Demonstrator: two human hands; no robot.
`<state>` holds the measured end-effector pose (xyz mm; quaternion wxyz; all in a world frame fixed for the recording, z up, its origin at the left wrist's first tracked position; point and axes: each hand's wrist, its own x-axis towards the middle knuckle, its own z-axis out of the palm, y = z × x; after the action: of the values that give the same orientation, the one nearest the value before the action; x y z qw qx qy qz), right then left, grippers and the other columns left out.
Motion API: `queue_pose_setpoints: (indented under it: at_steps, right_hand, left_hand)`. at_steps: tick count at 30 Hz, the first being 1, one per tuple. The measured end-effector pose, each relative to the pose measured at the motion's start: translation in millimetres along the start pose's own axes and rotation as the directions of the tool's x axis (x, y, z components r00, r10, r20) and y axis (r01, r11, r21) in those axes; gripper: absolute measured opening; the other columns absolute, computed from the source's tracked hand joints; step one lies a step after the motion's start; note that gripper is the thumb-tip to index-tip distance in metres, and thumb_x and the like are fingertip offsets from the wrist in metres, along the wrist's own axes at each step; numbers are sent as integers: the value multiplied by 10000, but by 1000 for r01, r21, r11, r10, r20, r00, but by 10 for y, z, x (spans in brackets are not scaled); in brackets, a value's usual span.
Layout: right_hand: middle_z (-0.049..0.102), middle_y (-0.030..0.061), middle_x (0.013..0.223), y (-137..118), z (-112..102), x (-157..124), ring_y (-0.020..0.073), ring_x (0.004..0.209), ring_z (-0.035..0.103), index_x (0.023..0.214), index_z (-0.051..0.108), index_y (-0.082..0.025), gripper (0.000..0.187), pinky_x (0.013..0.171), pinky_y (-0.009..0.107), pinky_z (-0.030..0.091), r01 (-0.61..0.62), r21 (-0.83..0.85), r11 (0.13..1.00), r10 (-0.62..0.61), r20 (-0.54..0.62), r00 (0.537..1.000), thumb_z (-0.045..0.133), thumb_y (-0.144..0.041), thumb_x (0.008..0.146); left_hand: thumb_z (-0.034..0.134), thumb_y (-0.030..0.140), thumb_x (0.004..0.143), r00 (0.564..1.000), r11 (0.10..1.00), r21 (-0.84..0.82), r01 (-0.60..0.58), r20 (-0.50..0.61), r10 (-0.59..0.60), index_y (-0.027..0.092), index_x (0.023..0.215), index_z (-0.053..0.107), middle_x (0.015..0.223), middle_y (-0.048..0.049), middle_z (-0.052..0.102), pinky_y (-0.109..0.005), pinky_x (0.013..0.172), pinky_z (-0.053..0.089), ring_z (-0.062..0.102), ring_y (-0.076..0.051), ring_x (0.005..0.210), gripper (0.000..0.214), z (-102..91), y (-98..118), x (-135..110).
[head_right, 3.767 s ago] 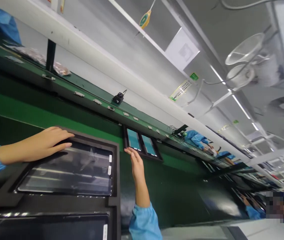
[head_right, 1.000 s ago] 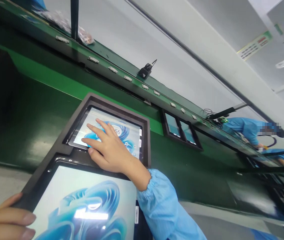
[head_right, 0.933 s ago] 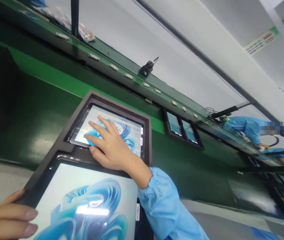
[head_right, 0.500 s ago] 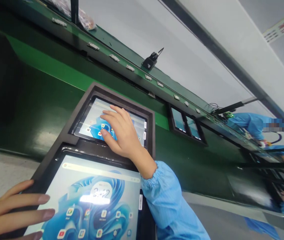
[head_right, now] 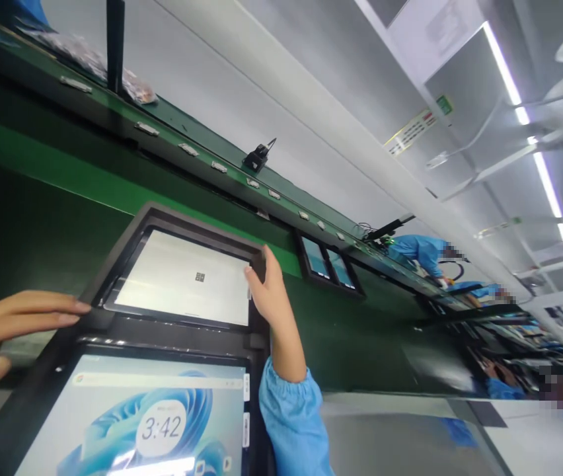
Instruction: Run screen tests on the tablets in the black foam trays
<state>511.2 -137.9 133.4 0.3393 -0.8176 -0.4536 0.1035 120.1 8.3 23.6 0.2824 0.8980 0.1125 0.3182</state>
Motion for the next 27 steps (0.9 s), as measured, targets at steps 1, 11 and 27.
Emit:
queue_pose_setpoints:
  at_steps: [1, 11, 27]
  right_hand:
    - [292, 131, 1653, 88, -6, -37, 307, 1541, 250, 1549, 329, -221, 804, 1258, 529, 181, -53, 69, 996, 51, 30, 998, 642, -510, 866]
    - [232, -21, 1675, 265, -31, -201, 226, 1556, 216, 1584, 279, -307, 986, 1276, 403, 187, -143, 396, 907, 96, 135, 986, 758, -310, 722]
    - [130, -51, 1697, 245, -101, -315, 204, 1578, 92, 1614, 181, -304, 971, 1289, 393, 90, -86, 207, 974, 44, 198, 979, 730, -315, 813]
  left_hand:
    - [398, 365, 883, 998, 998, -46, 51, -41, -53, 502, 1413, 440, 1426, 138, 544, -368, 987, 587, 585, -235, 1247, 549, -41, 104, 239]
    - [433, 445, 1019, 993, 990, -120, 77, -83, -88, 349, 1231, 588, 1275, 94, 618, -157, 976, 405, 595, -90, 1136, 280, 167, -6, 1275]
    - [287, 304, 1025, 959, 903, 368, -221, -89, 270, 219, 1210, 545, 1176, -50, 604, -394, 929, 396, 539, -235, 1075, 329, 173, -74, 1404]
